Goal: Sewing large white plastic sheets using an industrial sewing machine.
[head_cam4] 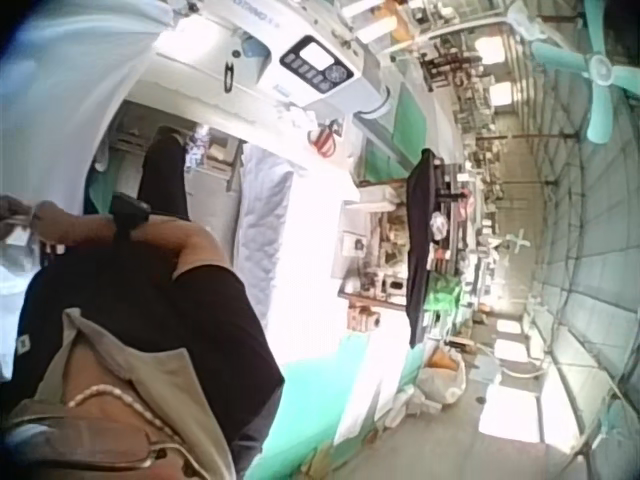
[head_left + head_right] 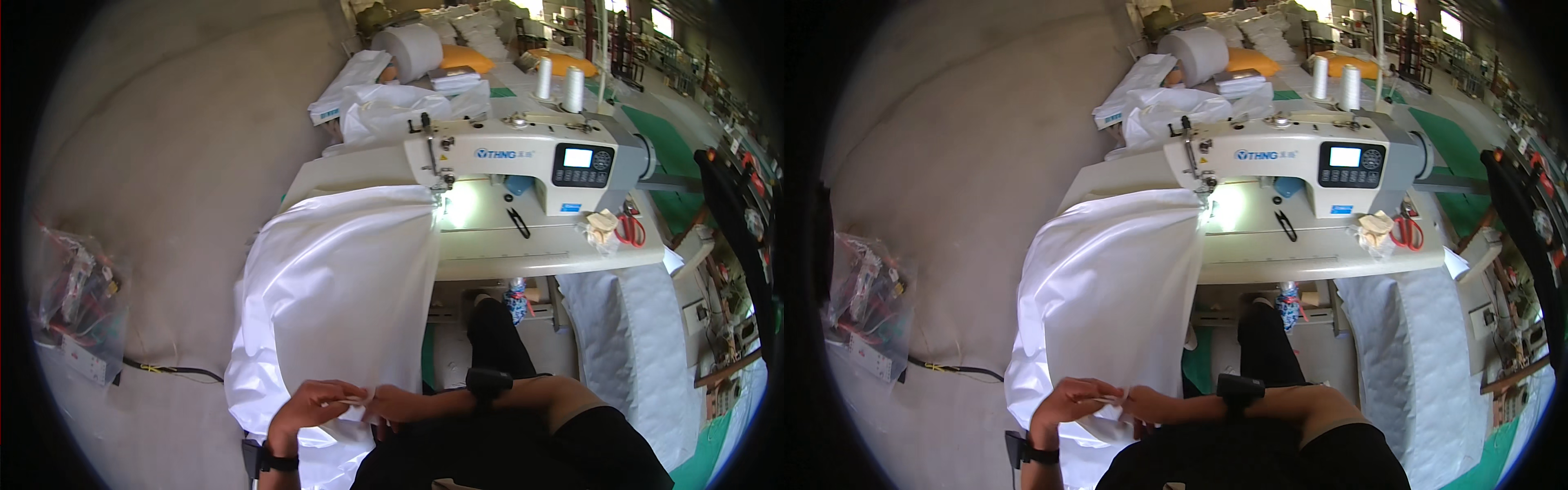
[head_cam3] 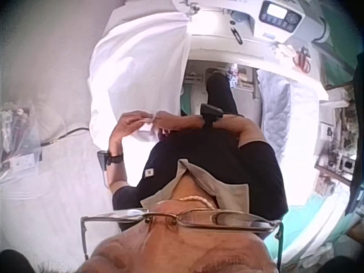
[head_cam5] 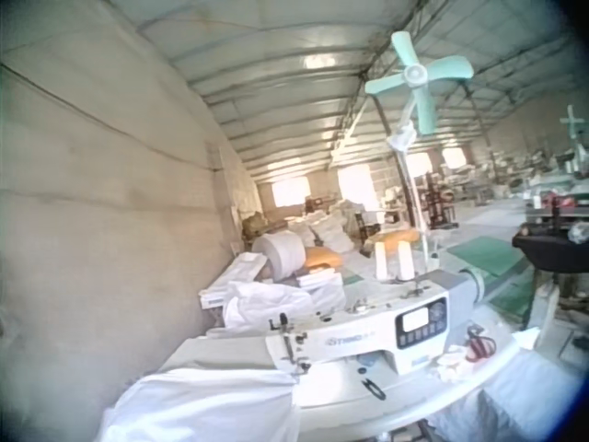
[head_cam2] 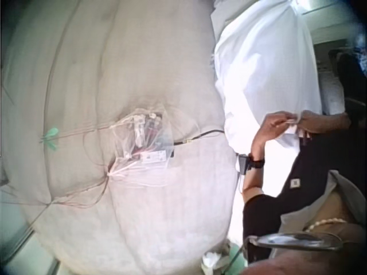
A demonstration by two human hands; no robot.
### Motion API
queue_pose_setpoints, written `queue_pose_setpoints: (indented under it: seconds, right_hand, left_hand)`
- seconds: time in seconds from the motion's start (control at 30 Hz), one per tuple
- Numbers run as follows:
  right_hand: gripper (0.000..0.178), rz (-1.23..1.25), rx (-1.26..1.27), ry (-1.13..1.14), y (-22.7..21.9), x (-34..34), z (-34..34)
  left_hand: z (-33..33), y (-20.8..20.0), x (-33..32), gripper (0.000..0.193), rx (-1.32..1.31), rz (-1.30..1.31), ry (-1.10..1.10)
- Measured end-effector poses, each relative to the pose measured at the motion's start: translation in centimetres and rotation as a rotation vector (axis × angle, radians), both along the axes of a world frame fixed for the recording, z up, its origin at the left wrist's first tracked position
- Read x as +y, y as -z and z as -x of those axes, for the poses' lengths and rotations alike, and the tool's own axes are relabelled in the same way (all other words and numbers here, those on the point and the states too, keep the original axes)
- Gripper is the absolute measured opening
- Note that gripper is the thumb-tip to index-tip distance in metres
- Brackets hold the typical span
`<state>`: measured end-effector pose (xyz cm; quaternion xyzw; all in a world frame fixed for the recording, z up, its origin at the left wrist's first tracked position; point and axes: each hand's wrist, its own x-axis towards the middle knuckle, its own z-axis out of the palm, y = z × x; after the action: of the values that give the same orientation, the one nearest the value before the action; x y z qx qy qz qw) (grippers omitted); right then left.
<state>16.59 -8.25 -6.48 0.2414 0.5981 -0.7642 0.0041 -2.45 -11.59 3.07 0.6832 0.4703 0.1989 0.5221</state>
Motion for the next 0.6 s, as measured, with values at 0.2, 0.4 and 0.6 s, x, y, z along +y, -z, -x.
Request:
queue_pose_setpoints:
  seconds: [0.2, 0.4, 0.6]
  right_hand:
    - [0.028, -1.291, 0.003, -0.737, 4.5, -0.4, 0.4]
    - [0.034, -0.819, -0.140, -0.140, 4.1, -0.8, -6.5]
    - [0.049, -0.584, -0.247, 0.294, 8.8, 0.6, -8.7]
  left_hand:
    - [-8.4, 4.7, 2.6, 0.036, 0.455, -0.136, -0.199]
    - [-9.6, 12.4, 3.0, 0.015, 0.539, -0.553, -0.136]
    - [-10.1, 13.4, 3.6, 0.013, 0.467, -0.580, -0.068]
